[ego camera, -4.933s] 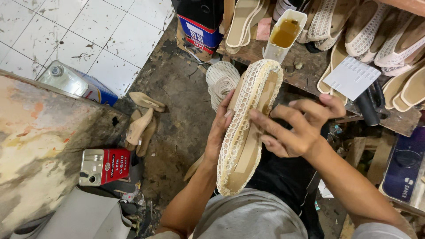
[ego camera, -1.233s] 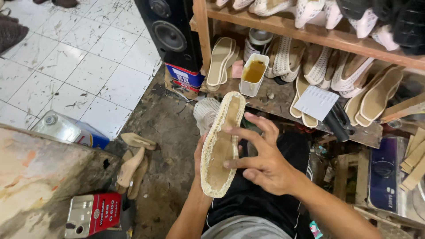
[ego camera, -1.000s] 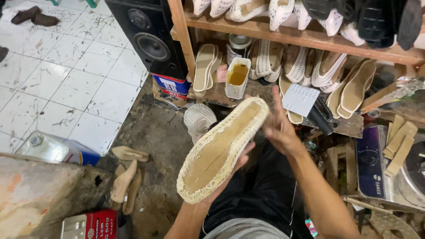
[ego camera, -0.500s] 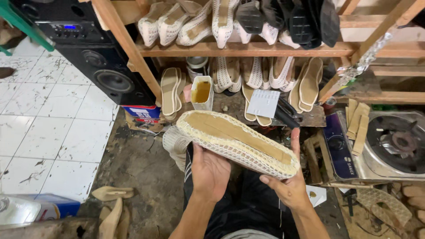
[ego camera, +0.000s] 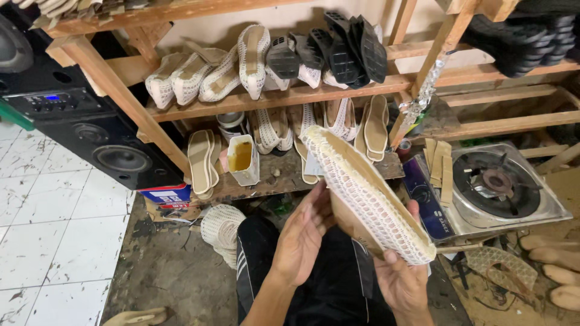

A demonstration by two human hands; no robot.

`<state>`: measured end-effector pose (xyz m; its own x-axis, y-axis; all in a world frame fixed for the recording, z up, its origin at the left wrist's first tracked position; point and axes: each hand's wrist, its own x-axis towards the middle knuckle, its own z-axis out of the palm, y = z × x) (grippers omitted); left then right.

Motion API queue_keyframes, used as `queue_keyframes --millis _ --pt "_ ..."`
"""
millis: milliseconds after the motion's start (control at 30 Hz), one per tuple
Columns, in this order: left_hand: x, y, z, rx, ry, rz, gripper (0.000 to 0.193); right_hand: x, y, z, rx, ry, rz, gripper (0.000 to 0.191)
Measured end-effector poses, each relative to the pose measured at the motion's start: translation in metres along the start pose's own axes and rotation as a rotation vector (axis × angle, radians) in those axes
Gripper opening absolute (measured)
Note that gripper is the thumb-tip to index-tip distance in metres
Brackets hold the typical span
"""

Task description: The person sits on the workshop floor holding a lace shoe upper with its insole board, dips a finger into a container of yellow glue, and spreads the glue by hand over the sole area of the shoe. They repeatedly apply and press the glue across the surface, then reach toward a shelf of finished shoe pairs.

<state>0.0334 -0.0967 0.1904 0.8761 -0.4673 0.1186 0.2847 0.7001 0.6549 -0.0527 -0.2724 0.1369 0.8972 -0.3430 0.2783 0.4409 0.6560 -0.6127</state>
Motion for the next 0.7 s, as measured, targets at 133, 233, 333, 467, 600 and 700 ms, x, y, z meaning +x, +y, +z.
queue_keyframes --millis 133,233,333,467,600,700 --pt "-0.014 -0.014 -0.032 0.228 0.124 -0.056 0.060 0.007 -0.024 -0.003 -0.065 0.010 -0.163 0.104" --pt "-0.035 -0.032 -0.078 0.433 0.305 -0.115 0.056 0.011 -0.037 -0.006 -0.146 0.044 -0.270 0.105" --pt "-0.064 -0.056 -0.138 0.678 0.434 -0.042 0.051 0.014 -0.045 -0.011 -0.148 0.096 -0.330 0.106" --pt "-0.117 -0.090 -0.209 1.270 0.731 0.119 0.053 0.020 -0.050 -0.022 -0.197 0.159 -0.403 0.108" --pt "-0.154 -0.112 -0.246 1.714 0.862 0.064 0.061 0.021 -0.054 -0.029 -0.193 0.181 -0.442 0.106" --pt "-0.156 -0.113 -0.250 1.931 0.933 -0.192 0.070 0.018 -0.057 -0.027 -0.175 0.184 -0.482 0.108"
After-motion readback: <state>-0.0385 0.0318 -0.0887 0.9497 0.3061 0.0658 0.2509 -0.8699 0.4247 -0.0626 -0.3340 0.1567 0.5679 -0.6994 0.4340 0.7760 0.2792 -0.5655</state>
